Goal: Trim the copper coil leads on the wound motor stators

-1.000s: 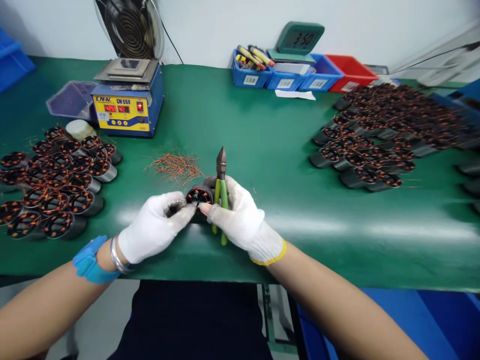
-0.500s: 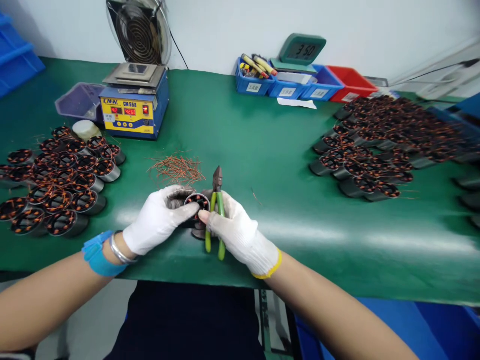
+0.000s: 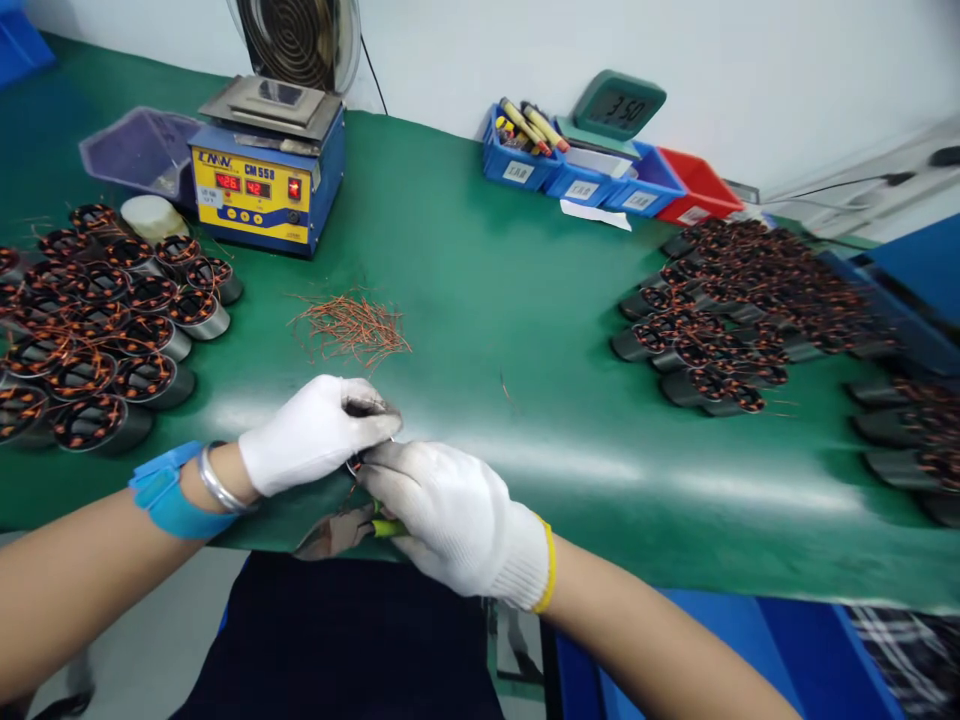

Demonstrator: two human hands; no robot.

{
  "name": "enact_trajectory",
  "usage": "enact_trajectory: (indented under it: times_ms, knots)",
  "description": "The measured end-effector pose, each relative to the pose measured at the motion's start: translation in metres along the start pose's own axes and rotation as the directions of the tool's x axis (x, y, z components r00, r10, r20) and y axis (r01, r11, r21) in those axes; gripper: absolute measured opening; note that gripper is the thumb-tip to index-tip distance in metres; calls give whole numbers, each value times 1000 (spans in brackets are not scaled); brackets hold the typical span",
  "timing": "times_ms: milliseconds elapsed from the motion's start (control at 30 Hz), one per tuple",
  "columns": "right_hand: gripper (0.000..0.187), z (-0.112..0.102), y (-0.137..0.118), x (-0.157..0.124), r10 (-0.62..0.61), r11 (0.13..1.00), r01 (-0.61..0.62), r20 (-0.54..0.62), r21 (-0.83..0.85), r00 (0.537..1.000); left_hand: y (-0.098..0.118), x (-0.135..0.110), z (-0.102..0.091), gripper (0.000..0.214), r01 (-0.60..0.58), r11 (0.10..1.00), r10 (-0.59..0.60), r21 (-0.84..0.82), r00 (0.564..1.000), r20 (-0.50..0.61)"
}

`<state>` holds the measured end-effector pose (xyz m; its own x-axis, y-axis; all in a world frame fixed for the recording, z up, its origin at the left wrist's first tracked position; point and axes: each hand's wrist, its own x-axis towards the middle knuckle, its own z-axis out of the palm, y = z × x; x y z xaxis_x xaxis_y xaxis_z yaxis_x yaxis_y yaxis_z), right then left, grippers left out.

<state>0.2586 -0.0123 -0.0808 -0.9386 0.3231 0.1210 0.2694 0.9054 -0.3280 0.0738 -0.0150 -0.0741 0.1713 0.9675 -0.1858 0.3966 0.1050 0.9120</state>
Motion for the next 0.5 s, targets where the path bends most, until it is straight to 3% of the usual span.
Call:
enact_trajectory:
  times_ms: [100, 133, 200, 233, 267, 300, 333, 367, 400, 467, 500]
  knots:
    - [36, 2, -4, -1, 27, 999, -28, -47, -15, 999, -3, 5, 0, 21, -58, 997, 41, -59, 966, -256]
    - [37, 2, -5, -2, 36, 999, -38, -75, -16, 997, -5, 6, -4, 19, -111, 987, 59, -112, 919, -391]
    - [41, 5, -7, -4, 47, 999, -48, -121, -8, 992, -11, 7, -16, 18, -247, 949, 69, -195, 768, -637]
    - [41, 7, -7, -5, 51, 999, -51, -137, -1, 989, -13, 7, -24, 19, -285, 936, 64, -206, 713, -698]
    - [42, 8, -7, -6, 54, 999, -54, -144, 8, 988, -15, 5, -31, 22, -283, 937, 64, -203, 712, -699]
    - [42, 9, -7, -6, 55, 998, -53, -150, 18, 987, -16, 3, -36, 23, -233, 956, 68, -180, 769, -635]
    - [42, 9, -6, -6, 52, 998, -48, -153, 26, 987, -16, 0, -40, 22, -156, 980, 69, -126, 854, -516]
    - [43, 10, -6, -6, 48, 999, -43, -154, 32, 987, -15, -3, -42, 21, -90, 995, 68, -46, 931, -359]
    - [42, 10, -5, -6, 45, 999, -41, -155, 34, 987, -14, -6, -41, 20, -55, 997, 63, 47, 978, -197]
    - [41, 9, -4, -6, 48, 998, -43, -142, 35, 989, -11, -9, -34, 16, -74, 980, 75, 186, 997, 2]
    - [40, 9, -4, -5, 49, 998, -45, -137, 34, 989, -9, -9, -29, 16, -99, 970, 100, 221, 995, 10]
